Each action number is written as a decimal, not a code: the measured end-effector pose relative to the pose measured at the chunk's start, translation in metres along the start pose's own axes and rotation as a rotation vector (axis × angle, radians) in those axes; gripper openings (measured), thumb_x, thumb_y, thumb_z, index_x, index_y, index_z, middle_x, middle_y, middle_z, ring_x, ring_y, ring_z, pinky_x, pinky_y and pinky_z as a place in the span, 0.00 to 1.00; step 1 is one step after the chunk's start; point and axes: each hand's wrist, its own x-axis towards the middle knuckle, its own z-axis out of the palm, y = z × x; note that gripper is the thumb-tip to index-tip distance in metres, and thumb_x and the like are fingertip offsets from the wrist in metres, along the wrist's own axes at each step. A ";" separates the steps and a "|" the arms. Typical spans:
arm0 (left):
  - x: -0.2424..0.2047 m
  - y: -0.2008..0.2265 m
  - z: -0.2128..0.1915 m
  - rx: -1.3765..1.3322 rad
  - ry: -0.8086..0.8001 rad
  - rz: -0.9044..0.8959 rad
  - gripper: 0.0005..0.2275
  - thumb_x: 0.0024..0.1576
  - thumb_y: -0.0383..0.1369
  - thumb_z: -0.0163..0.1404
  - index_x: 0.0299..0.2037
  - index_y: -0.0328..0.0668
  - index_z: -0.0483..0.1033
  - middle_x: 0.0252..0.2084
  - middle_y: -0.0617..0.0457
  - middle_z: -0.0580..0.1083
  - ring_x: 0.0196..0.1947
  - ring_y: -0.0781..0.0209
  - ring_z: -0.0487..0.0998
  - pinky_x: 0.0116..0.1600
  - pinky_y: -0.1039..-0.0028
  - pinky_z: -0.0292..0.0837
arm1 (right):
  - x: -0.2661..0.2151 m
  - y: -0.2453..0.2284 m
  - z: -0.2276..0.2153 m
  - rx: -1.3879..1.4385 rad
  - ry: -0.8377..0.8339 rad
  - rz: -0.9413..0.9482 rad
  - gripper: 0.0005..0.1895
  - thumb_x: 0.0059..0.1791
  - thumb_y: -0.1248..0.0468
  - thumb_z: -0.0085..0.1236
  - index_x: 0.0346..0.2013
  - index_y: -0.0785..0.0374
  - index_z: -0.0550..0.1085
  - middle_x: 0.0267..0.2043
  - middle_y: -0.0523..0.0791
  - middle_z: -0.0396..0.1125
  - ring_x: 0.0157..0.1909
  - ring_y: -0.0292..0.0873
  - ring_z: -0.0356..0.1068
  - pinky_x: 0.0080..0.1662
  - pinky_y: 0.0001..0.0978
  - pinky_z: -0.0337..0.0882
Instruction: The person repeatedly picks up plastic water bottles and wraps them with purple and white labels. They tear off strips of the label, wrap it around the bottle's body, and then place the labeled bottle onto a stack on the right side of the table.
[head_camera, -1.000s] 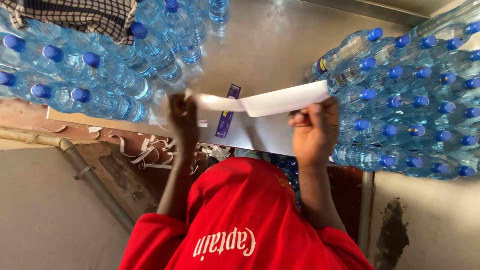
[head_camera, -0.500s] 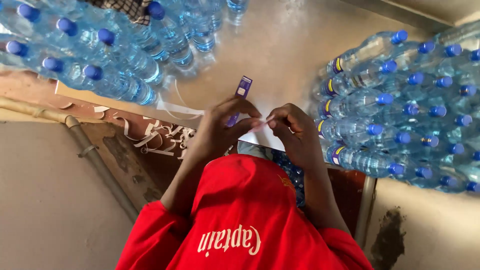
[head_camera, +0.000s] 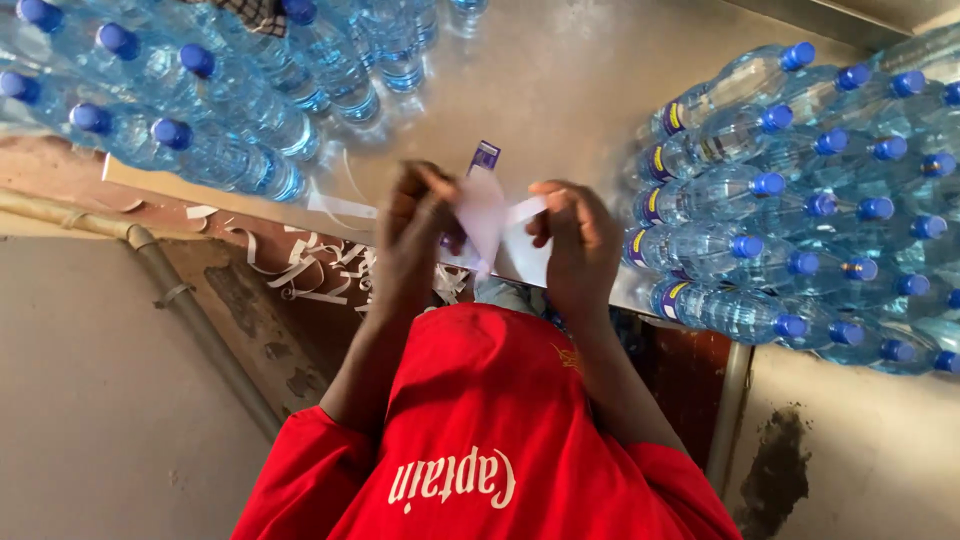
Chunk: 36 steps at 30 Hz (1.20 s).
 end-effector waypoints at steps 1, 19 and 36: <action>0.004 0.005 -0.019 0.003 0.012 0.004 0.08 0.71 0.35 0.53 0.48 0.42 0.70 0.37 0.54 0.71 0.25 0.68 0.74 0.29 0.79 0.69 | 0.004 0.019 -0.002 0.005 -0.012 0.001 0.19 0.65 0.59 0.51 0.48 0.74 0.81 0.25 0.51 0.69 0.27 0.41 0.71 0.33 0.34 0.75; -0.048 0.059 -0.138 -0.979 0.135 0.549 0.07 0.74 0.32 0.52 0.52 0.38 0.80 0.55 0.47 0.82 0.57 0.52 0.86 0.62 0.67 0.88 | -0.041 0.083 0.062 0.017 -0.894 0.264 0.35 0.54 0.53 0.72 0.72 0.62 0.71 0.63 0.59 0.70 0.64 0.62 0.74 0.64 0.51 0.80; 0.057 -0.133 0.012 -0.042 0.166 0.022 0.13 0.70 0.30 0.57 0.61 0.33 0.78 0.52 0.47 0.82 0.54 0.62 0.81 0.62 0.66 0.77 | 0.004 0.037 -0.067 0.135 -0.194 0.440 0.23 0.51 0.65 0.72 0.59 0.66 0.75 0.41 0.50 0.72 0.43 0.44 0.76 0.46 0.39 0.79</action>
